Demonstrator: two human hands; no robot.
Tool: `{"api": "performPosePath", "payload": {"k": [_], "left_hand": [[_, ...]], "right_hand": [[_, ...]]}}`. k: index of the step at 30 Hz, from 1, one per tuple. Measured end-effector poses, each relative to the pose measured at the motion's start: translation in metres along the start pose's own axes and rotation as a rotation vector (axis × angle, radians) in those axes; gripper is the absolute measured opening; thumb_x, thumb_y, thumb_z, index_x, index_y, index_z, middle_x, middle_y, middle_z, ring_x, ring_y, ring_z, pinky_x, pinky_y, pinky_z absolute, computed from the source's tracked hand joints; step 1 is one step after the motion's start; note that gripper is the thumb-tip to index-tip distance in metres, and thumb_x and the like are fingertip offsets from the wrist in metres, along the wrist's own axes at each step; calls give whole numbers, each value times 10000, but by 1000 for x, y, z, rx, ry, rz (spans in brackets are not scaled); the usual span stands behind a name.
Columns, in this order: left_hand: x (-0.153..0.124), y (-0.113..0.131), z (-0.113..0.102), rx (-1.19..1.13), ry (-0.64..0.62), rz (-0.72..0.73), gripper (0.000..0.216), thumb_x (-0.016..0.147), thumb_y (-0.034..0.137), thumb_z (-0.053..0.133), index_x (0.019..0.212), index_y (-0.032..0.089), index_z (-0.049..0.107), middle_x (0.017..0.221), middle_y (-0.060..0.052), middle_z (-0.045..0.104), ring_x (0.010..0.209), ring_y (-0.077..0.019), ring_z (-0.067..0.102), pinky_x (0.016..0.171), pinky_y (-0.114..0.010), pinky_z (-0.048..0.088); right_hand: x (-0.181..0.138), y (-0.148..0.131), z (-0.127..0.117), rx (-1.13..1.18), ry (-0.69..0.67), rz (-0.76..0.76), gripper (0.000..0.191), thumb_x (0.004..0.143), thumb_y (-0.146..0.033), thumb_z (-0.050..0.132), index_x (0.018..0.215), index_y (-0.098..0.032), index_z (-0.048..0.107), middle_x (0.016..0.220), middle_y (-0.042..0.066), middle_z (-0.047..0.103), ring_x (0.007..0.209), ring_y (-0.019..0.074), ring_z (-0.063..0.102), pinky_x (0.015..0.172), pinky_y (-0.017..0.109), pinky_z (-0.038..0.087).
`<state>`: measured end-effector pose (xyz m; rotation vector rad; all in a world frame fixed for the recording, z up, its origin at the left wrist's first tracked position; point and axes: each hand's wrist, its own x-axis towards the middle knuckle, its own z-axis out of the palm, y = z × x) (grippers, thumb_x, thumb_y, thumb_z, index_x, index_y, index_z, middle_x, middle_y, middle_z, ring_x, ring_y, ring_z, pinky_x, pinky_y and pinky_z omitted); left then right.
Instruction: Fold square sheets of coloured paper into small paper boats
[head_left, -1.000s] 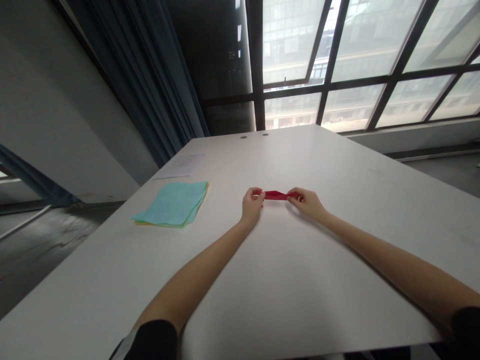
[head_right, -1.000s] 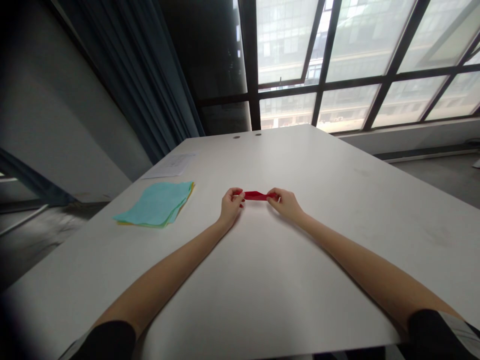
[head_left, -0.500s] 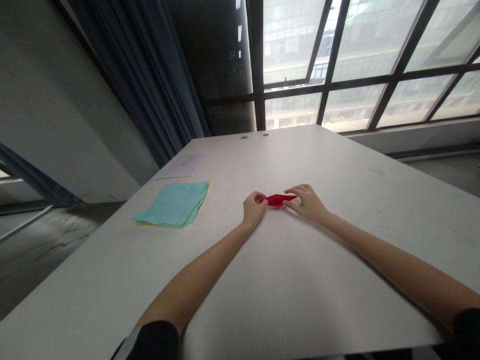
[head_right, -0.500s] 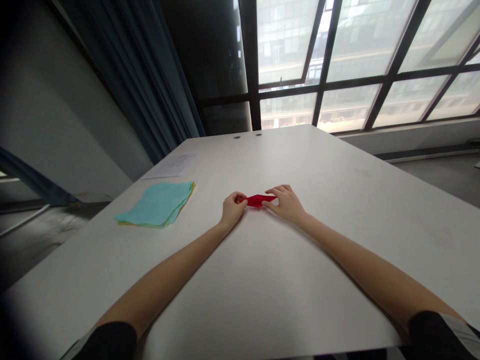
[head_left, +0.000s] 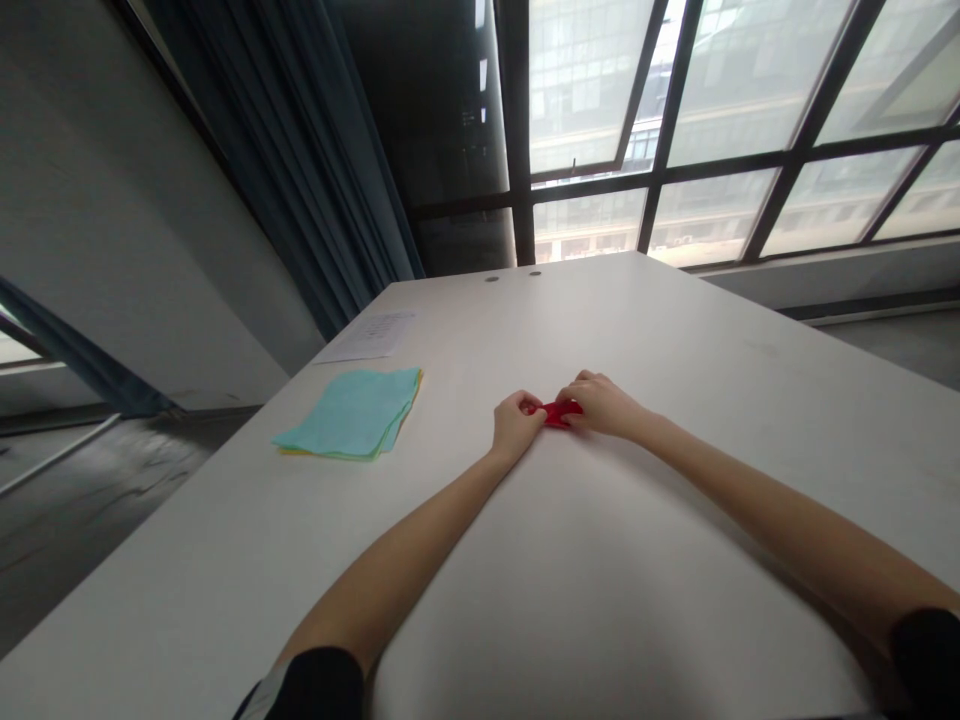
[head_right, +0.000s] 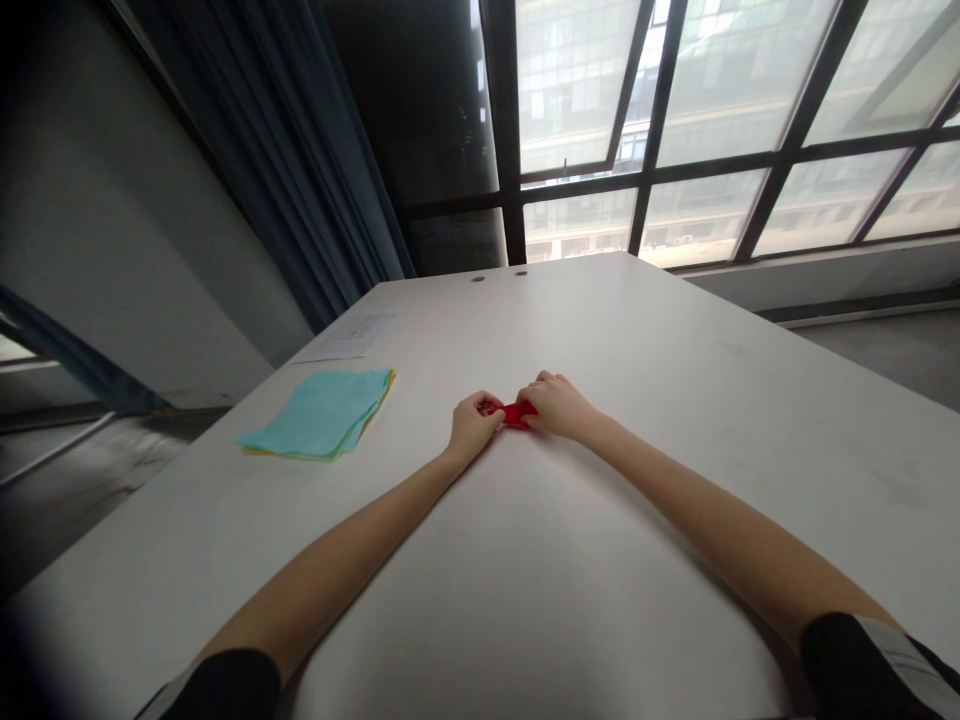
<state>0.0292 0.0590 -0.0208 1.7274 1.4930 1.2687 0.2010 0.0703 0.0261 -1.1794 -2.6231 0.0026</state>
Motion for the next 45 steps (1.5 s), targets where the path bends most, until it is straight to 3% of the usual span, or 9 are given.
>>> {"api": "performPosePath", "payload": {"k": [12,21,28,33,45], "left_hand": [[1,3,0,42,-45,23,101,630,207,558,670,165,641,581,3,598,528,-107,496,549,-229,380],[-1,4,-1,47,-82,37,163,697,266,538,690,167,667,664,-23,656,568,-124,548,588,-241,412],[-2,5,-3,60,-87,49,147,691,220,534,704,160,667,618,-11,632,541,-112,540,584,-233,412],[-4,4,-4,118,-64,78,126,673,197,548,706,149,659,602,2,604,550,-98,508,557,-214,395],[-6,3,1,181,-90,222,111,698,187,534,704,153,639,673,-6,618,604,-96,522,602,-218,420]], "right_hand": [[9,-9,3,-84,-159,83,170,681,-206,566,827,-235,648,748,53,670,866,225,548,705,308,354],[9,-4,6,-12,-156,117,196,658,-237,589,846,-240,643,782,44,667,852,218,552,698,297,373],[8,-1,-8,6,-141,108,210,698,-281,569,885,-254,660,816,33,677,913,230,532,738,309,386],[8,2,-18,4,-219,96,199,716,-326,552,868,-267,666,780,13,675,875,210,545,736,297,389],[7,-7,-24,-51,-267,70,146,726,-233,522,744,-218,667,780,29,673,768,166,582,712,259,369]]}}
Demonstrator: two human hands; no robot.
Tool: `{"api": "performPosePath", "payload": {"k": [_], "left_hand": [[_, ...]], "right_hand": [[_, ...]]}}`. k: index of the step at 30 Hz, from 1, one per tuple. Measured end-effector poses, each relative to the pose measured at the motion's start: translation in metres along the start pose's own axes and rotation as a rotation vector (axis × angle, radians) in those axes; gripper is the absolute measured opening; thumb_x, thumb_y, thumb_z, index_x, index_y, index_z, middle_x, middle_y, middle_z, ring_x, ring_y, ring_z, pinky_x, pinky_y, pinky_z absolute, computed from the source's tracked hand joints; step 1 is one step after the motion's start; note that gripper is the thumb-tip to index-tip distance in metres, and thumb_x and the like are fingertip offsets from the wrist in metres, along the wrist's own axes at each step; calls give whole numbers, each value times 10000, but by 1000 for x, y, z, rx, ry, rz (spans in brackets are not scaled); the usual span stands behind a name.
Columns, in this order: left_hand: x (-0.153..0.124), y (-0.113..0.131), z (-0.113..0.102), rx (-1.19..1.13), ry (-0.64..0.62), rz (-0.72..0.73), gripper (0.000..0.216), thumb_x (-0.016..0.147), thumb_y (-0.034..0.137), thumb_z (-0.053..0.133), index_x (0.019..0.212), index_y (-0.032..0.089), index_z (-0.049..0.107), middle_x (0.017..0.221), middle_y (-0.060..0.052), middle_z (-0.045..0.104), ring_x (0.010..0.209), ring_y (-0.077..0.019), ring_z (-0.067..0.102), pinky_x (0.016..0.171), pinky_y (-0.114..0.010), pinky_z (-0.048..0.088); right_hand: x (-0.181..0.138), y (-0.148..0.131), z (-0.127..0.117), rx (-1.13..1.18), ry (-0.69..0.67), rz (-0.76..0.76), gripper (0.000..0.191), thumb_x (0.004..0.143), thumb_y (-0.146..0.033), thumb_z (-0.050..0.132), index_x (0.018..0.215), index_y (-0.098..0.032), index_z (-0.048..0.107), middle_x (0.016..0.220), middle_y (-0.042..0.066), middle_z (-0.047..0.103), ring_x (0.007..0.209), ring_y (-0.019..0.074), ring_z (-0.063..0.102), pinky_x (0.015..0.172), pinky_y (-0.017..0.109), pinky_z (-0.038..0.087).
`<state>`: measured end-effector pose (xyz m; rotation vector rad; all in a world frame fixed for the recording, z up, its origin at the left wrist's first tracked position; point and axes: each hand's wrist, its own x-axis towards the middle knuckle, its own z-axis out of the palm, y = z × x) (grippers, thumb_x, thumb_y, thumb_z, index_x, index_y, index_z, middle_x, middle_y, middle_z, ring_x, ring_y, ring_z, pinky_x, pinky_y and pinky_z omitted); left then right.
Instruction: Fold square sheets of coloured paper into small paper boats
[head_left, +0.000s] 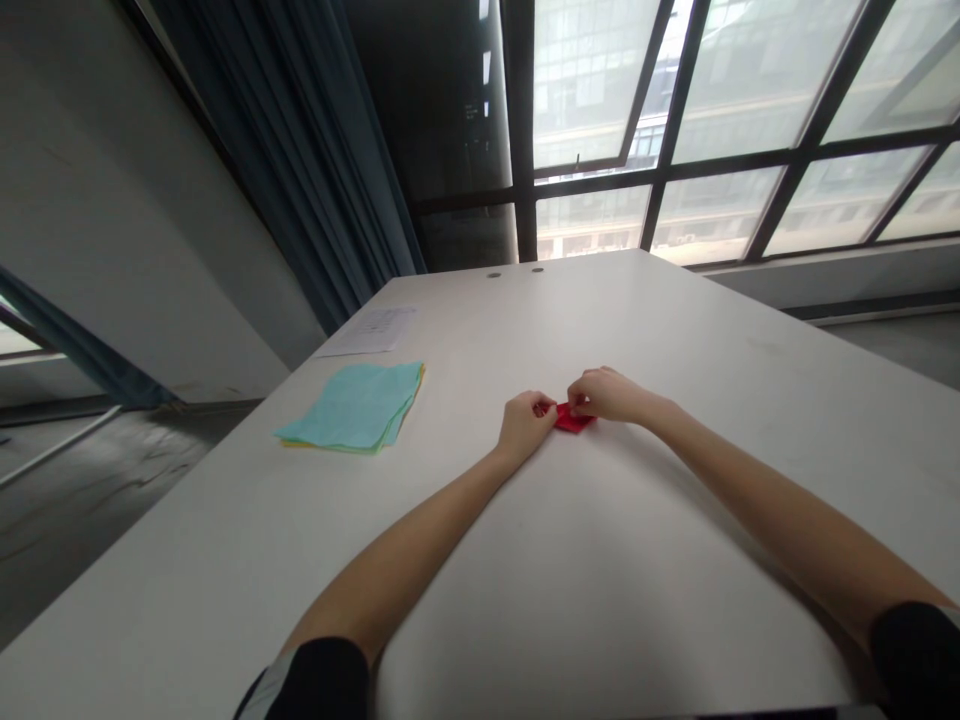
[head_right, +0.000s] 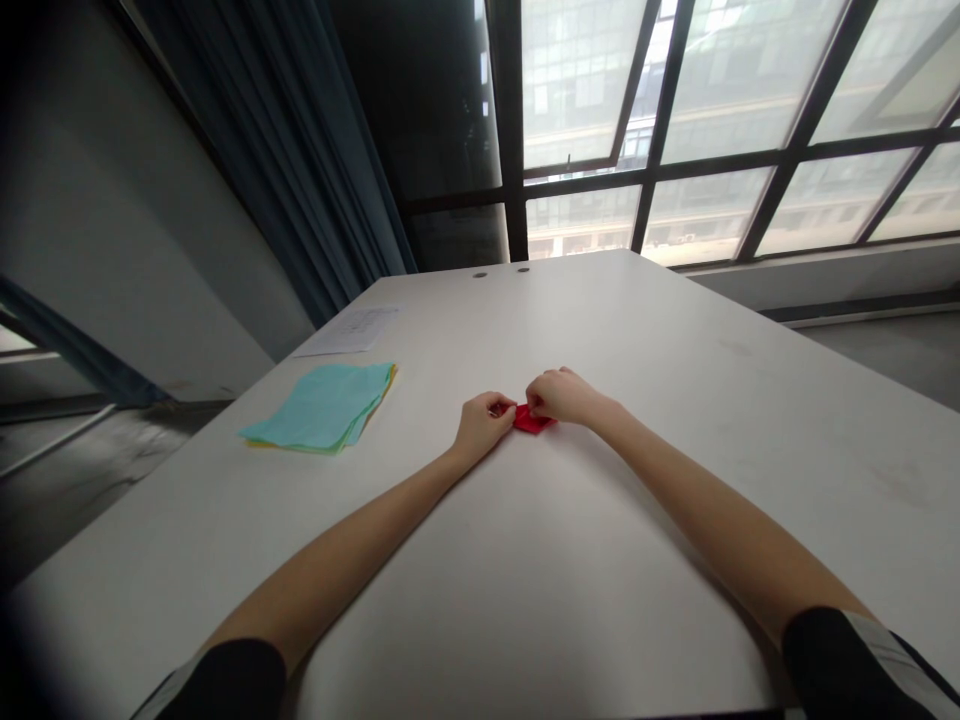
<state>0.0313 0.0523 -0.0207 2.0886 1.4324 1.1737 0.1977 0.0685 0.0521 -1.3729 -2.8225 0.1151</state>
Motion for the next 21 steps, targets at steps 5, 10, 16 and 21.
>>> {"api": "performPosePath", "payload": {"k": [5,10,16,21], "left_hand": [[0,3,-1,16,-23,21,119,709,186,530,723,154,644,685,-8,623,591,-91,521,600,-217,422],[0,6,-3,37,-21,36,103,705,174,529,710,158,630,689,-4,620,591,-91,514,596,-216,424],[-2,9,-1,62,-18,42,114,724,190,525,782,165,621,749,-7,625,618,-96,526,625,-224,436],[4,5,-7,111,34,-15,235,828,311,419,822,174,610,809,-26,628,710,-124,555,660,-246,445]], "right_hand": [[0,0,0,14,-19,-10,130,717,-233,524,714,-220,653,768,14,673,755,165,583,697,262,364],[-1,5,1,34,-43,-28,145,725,-315,537,757,-236,655,796,14,676,792,184,586,755,304,358],[-8,13,-15,153,-54,-43,287,726,-412,527,923,-240,645,894,12,676,806,190,584,716,295,398],[-16,16,-28,195,-47,4,350,710,-472,525,927,-226,646,915,27,667,831,202,576,683,287,418]]}}
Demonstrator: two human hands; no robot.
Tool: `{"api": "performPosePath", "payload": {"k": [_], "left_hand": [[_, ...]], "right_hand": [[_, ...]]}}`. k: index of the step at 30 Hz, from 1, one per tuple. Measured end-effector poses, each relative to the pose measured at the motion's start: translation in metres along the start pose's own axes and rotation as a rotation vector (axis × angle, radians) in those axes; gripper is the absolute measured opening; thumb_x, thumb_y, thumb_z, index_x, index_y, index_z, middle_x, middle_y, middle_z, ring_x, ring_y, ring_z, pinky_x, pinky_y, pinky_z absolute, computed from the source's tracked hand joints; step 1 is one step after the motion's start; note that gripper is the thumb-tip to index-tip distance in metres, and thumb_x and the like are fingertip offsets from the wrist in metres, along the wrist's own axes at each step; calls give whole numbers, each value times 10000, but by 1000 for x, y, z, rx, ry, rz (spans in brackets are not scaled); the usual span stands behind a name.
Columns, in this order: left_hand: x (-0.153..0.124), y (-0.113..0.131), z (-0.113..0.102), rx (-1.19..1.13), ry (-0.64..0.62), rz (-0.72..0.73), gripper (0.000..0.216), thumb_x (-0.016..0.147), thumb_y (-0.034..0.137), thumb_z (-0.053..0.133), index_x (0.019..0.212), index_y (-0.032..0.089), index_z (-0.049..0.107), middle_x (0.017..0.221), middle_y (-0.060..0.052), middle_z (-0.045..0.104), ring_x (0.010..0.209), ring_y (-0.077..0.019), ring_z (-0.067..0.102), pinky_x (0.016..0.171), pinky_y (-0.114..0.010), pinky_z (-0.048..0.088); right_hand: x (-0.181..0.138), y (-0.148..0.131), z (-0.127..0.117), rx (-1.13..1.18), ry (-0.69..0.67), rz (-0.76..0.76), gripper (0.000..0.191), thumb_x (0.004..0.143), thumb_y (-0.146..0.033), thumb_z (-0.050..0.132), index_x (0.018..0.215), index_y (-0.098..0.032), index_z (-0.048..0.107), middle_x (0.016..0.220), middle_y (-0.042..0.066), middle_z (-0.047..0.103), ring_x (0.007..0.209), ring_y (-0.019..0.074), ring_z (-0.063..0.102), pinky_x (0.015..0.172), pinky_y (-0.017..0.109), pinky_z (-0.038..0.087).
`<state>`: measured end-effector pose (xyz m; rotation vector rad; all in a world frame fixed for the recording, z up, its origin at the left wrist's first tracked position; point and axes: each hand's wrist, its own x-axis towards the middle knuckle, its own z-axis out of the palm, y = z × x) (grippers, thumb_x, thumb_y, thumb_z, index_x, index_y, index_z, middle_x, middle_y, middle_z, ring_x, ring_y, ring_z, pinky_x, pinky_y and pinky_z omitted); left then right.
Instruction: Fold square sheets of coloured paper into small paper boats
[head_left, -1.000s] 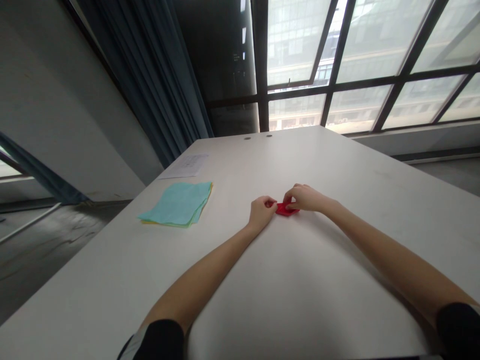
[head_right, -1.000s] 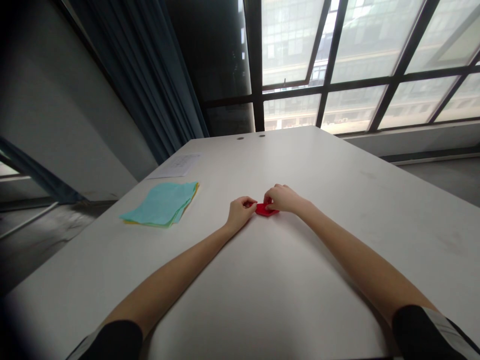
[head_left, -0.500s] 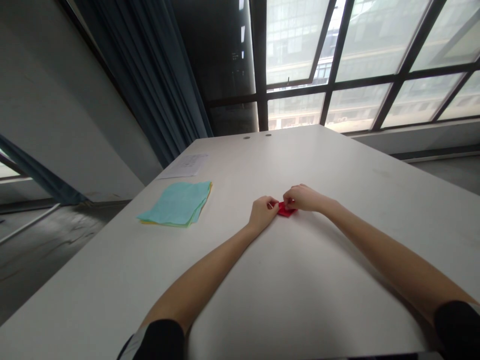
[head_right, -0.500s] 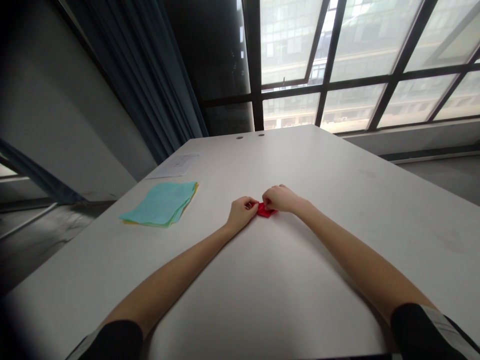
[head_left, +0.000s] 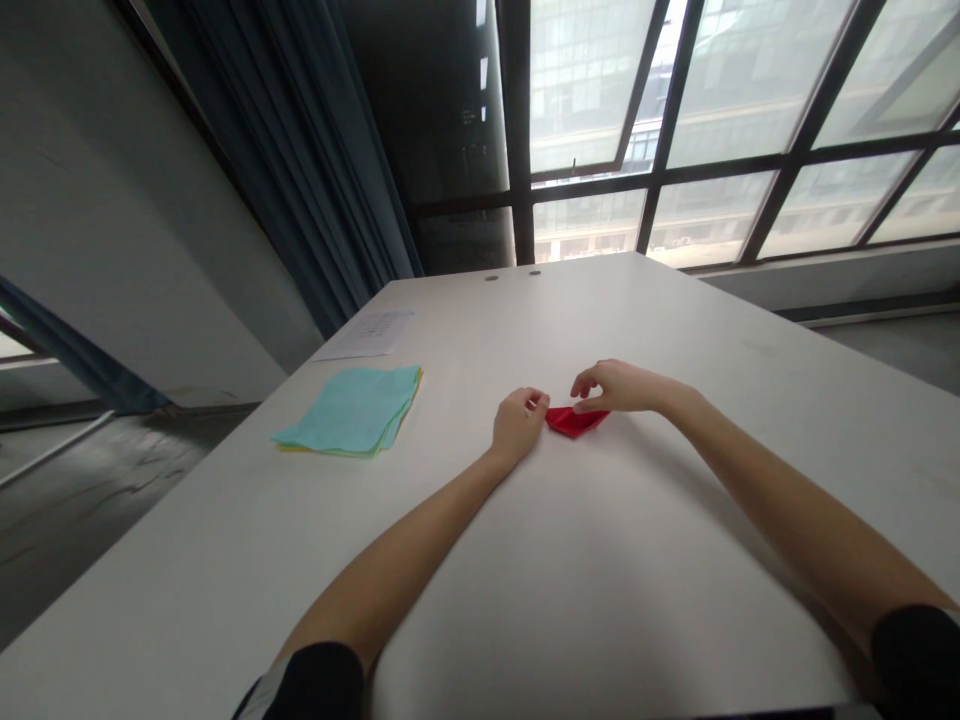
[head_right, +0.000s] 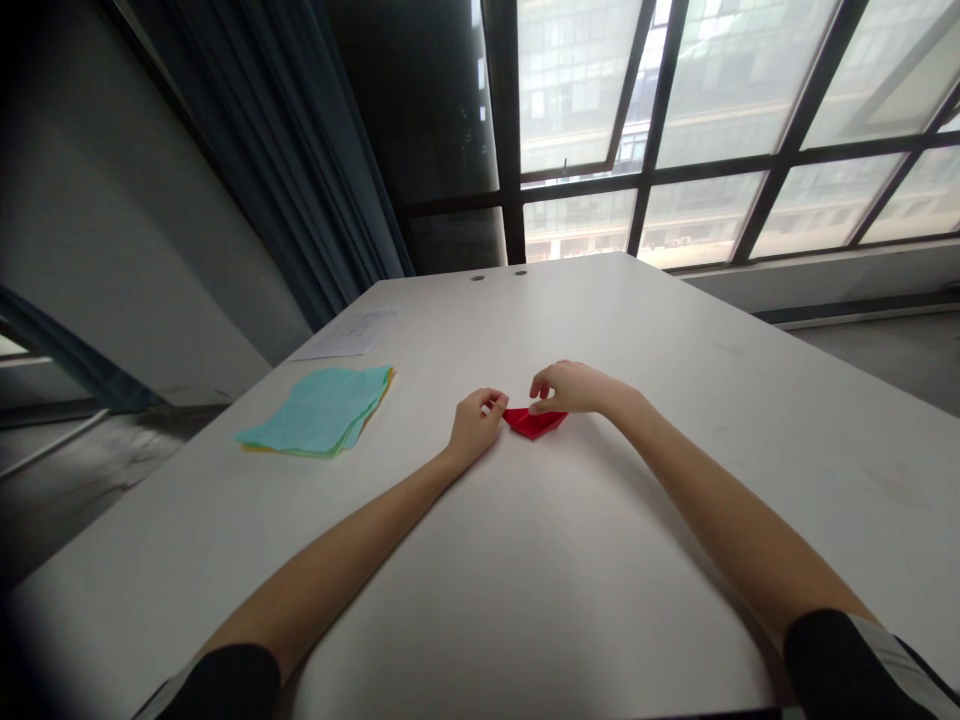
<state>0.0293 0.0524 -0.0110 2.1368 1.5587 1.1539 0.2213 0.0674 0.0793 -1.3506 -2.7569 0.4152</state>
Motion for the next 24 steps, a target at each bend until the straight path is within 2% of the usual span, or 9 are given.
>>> {"api": "performPosePath", "payload": {"k": [3,5,7,9,12,17,20,24], "left_hand": [[9,-10,-7,131,19,-37,284,847,304,367,871,172,618,908,-56,629,881,-163,551,803,-295,430],[12,-18,-10,287,-28,-47,299,832,311,390,981,168,605,1069,-86,593,1047,-200,489,918,-342,368],[13,-25,-10,460,-135,-104,419,819,389,402,1155,169,521,1282,-121,453,1210,-265,349,984,-434,283],[11,-29,-8,567,-274,-167,554,823,491,341,1284,187,391,1397,-127,296,1291,-304,205,1001,-511,209],[8,-30,-6,615,-379,-181,611,837,548,218,1345,216,285,1433,-109,219,1315,-298,143,1010,-531,165],[6,-28,-6,641,-371,-169,609,845,534,185,1355,213,268,1434,-110,216,1310,-299,164,1013,-526,164],[6,-26,-7,651,-369,-166,605,847,527,190,1357,210,265,1434,-107,217,1312,-300,157,1016,-519,166],[5,-24,-7,664,-371,-161,598,851,513,191,1357,203,264,1433,-112,216,1311,-304,160,1010,-527,174]], "right_hand": [[-1,1,2,4,-17,3,375,675,-486,556,936,-232,644,925,29,659,853,208,567,679,287,422],[1,3,6,-10,-28,0,360,672,-468,563,935,-237,645,924,32,656,856,209,565,677,288,422],[3,5,12,-35,-37,-12,334,673,-446,568,923,-239,647,906,35,658,844,209,570,674,289,420],[5,6,18,-65,-45,-29,294,677,-416,572,895,-237,652,879,36,662,825,207,578,670,287,418],[8,5,23,-104,-51,-29,193,692,-332,554,821,-231,656,811,28,670,757,188,591,642,273,415],[8,8,14,-45,-2,18,169,697,-252,518,785,-227,660,770,15,675,718,160,595,583,230,416],[12,28,1,-42,84,131,208,692,-263,515,822,-213,669,811,29,679,752,171,597,585,226,420],[26,76,-11,-147,171,389,245,668,-274,536,836,-174,683,824,73,676,756,196,599,618,254,431]]}}
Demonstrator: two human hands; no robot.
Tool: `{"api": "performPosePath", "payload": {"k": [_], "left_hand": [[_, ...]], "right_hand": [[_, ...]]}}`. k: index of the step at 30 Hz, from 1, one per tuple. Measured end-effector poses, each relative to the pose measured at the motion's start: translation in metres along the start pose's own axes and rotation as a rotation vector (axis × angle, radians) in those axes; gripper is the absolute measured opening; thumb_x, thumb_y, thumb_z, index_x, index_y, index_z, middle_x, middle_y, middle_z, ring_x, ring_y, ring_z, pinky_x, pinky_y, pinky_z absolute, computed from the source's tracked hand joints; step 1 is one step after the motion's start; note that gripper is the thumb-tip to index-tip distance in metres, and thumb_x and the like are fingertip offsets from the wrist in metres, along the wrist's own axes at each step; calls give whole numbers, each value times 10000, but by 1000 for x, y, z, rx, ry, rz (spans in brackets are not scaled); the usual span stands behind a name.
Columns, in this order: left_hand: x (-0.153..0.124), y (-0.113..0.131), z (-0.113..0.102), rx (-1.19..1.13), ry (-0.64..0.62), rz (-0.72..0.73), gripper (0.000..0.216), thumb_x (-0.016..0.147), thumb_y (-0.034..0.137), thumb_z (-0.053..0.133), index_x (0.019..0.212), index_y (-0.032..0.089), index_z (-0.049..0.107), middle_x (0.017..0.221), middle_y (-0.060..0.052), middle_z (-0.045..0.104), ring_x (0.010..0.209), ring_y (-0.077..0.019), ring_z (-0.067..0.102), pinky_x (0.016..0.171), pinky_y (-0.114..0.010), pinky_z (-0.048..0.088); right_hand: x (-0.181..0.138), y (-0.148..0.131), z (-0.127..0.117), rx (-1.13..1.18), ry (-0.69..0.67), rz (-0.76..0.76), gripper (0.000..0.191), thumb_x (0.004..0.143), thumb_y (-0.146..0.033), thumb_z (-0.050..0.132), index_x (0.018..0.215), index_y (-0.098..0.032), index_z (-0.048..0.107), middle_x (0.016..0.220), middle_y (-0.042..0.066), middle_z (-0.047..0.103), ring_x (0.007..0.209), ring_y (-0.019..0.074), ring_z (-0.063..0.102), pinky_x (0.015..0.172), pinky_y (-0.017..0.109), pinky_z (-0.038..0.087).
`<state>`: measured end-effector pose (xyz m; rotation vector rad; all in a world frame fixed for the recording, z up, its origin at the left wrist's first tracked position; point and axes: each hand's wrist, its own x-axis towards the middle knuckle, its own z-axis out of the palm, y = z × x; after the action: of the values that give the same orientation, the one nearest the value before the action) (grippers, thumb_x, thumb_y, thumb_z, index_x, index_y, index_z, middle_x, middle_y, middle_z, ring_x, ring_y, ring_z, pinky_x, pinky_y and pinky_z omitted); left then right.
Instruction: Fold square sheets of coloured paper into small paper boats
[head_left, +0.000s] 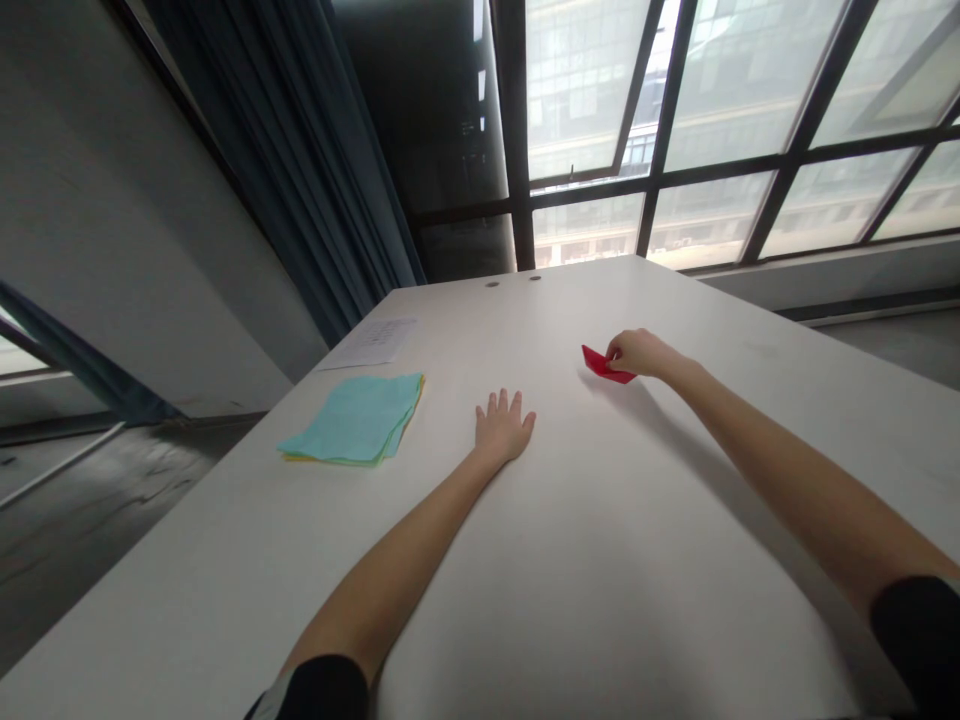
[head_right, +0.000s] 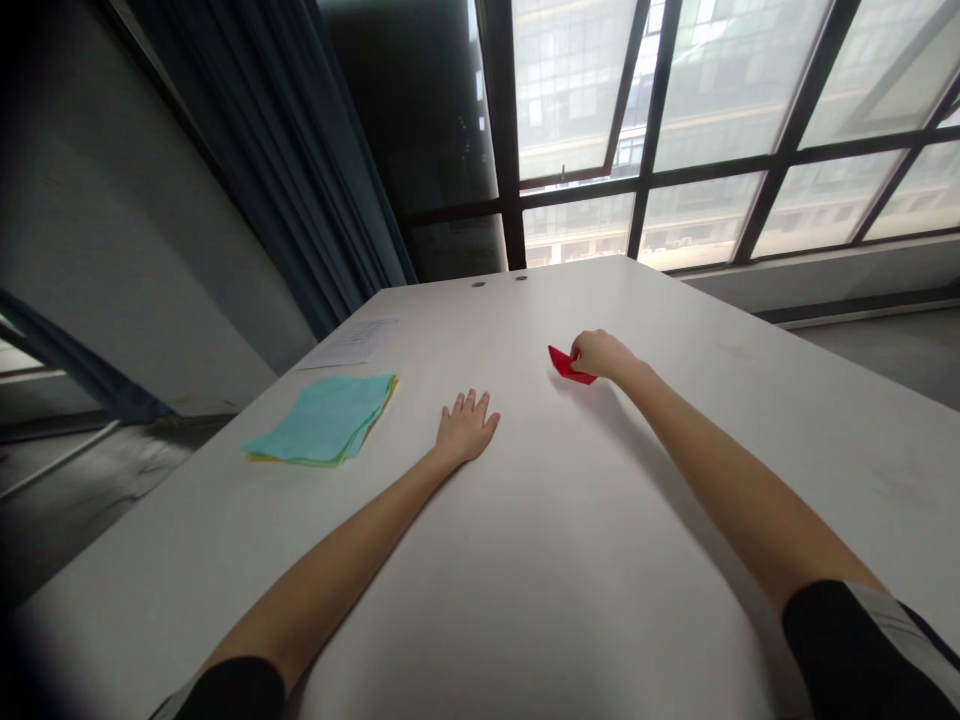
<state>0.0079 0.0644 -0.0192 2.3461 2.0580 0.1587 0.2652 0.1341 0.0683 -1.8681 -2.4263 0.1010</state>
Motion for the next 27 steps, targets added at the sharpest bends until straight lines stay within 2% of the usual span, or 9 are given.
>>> {"api": "performPosePath", "payload": {"k": [6,13,21,27], "left_hand": [[3,-4,3,10,22,9,599,851,506,180,1348,188,282,1425,-123,236,1303,-314,176,1003,-536,181],[4,-5,5,7,23,7,602,848,516,175,1351,203,276,1425,-117,237,1302,-308,182,1008,-530,179],[3,-3,4,-1,19,-1,596,847,514,190,1349,207,280,1428,-111,234,1306,-306,170,1010,-527,172],[5,-5,6,-1,26,7,601,846,516,182,1350,203,279,1426,-116,238,1303,-309,180,1008,-529,174]], "right_hand": [[34,54,15,-75,-6,362,332,648,-243,576,939,-103,656,893,166,635,769,242,602,598,294,448],[36,94,28,-115,-43,488,429,653,-253,596,1043,-76,596,985,221,586,855,304,582,594,334,455],[33,98,30,-92,-45,499,416,663,-296,590,1028,-97,603,995,202,591,862,288,582,604,317,456],[30,87,14,-112,-20,516,391,712,-335,548,1006,-84,611,960,208,599,835,284,585,603,330,450]]}}
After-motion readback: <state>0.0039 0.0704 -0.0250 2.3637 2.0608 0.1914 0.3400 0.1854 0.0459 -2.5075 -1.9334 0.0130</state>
